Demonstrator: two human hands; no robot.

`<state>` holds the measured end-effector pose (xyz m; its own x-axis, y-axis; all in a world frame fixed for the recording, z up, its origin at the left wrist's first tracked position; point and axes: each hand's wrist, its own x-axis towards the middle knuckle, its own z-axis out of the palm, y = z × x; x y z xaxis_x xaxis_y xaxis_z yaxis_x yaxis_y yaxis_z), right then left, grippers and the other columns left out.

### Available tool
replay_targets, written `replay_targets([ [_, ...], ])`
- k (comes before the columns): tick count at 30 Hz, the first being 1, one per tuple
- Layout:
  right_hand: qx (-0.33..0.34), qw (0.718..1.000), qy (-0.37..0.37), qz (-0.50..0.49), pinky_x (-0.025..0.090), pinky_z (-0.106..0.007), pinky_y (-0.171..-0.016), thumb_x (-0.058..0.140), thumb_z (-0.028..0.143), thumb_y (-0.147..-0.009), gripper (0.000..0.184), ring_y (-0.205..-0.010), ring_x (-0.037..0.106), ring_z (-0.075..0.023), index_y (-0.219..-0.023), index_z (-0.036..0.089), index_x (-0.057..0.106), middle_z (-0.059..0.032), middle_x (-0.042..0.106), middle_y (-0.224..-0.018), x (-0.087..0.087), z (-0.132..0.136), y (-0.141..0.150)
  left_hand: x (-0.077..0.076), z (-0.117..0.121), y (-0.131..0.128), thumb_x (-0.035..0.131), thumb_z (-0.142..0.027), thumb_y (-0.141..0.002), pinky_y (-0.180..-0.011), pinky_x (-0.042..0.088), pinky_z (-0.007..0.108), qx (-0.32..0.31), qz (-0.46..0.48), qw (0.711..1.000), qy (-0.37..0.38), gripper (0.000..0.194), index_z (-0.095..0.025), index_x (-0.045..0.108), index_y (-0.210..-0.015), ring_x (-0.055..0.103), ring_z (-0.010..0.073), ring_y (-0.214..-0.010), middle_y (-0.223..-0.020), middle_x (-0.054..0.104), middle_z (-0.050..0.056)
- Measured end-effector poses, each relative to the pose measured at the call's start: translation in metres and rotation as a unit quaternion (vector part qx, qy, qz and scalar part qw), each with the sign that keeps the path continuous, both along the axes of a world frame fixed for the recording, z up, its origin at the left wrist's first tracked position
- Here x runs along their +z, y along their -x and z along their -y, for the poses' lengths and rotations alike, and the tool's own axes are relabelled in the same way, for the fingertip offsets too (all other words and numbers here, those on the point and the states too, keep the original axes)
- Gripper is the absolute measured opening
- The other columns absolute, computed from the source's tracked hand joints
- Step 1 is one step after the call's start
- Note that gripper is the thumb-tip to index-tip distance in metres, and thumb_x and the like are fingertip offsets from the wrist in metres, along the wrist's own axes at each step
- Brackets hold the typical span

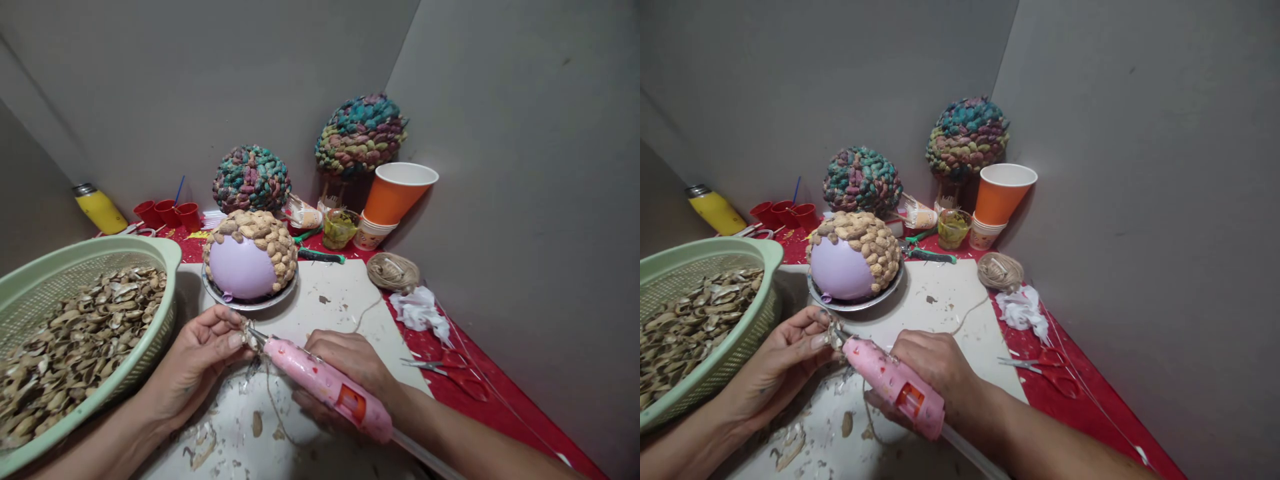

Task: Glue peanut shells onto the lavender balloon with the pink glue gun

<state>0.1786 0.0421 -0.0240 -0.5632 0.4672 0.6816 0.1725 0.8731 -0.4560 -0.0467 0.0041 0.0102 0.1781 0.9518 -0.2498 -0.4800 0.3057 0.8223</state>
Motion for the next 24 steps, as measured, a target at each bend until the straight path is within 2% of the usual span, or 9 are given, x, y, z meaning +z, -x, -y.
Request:
replay_targets([
  [6,0.007,1.0,0.005,-0.005,0.035,-0.023,-0.047,0.059,0.032,-0.088,0.024,-0.051,0.051,-0.0125,-0.071,0.02,0.048,0.0008,0.053,-0.058,-0.0008,0.0007,0.0004,-0.0012,0.0003,-0.0002,0.075,-0.011,-0.076,-0.074,0.055,0.023,0.008,-0.007,1.0,-0.012,0.018,-0.017,0.064,-0.088,0.062,0.0091,-0.072,-0.084,0.065,-0.001],
  [15,0.01,1.0,0.004,-0.006,0.037,-0.024,-0.047,0.058,0.03,-0.088,0.022,-0.051,0.054,-0.0141,-0.071,0.02,0.049,-0.0013,0.056,-0.058,0.0025,0.0013,-0.0007,-0.0002,-0.0027,-0.0005,0.078,-0.013,-0.072,-0.074,0.054,0.025,0.02,-0.033,0.999,-0.025,0.024,-0.018,0.062,-0.089,0.064,0.012,-0.074,-0.084,0.068,0.001],
  [24,0.014,1.0,-0.009,0.005,0.033,-0.023,-0.046,0.057,0.033,-0.089,0.026,-0.048,0.047,-0.0116,-0.069,0.022,0.046,0.0029,0.05,-0.055,0.0011,0.0006,-0.0007,-0.002,-0.0026,-0.0018,0.082,-0.019,-0.068,-0.072,0.051,0.023,0.05,-0.087,0.994,-0.041,0.027,-0.018,0.061,-0.086,0.063,0.0123,-0.074,-0.083,0.069,0.002],
])
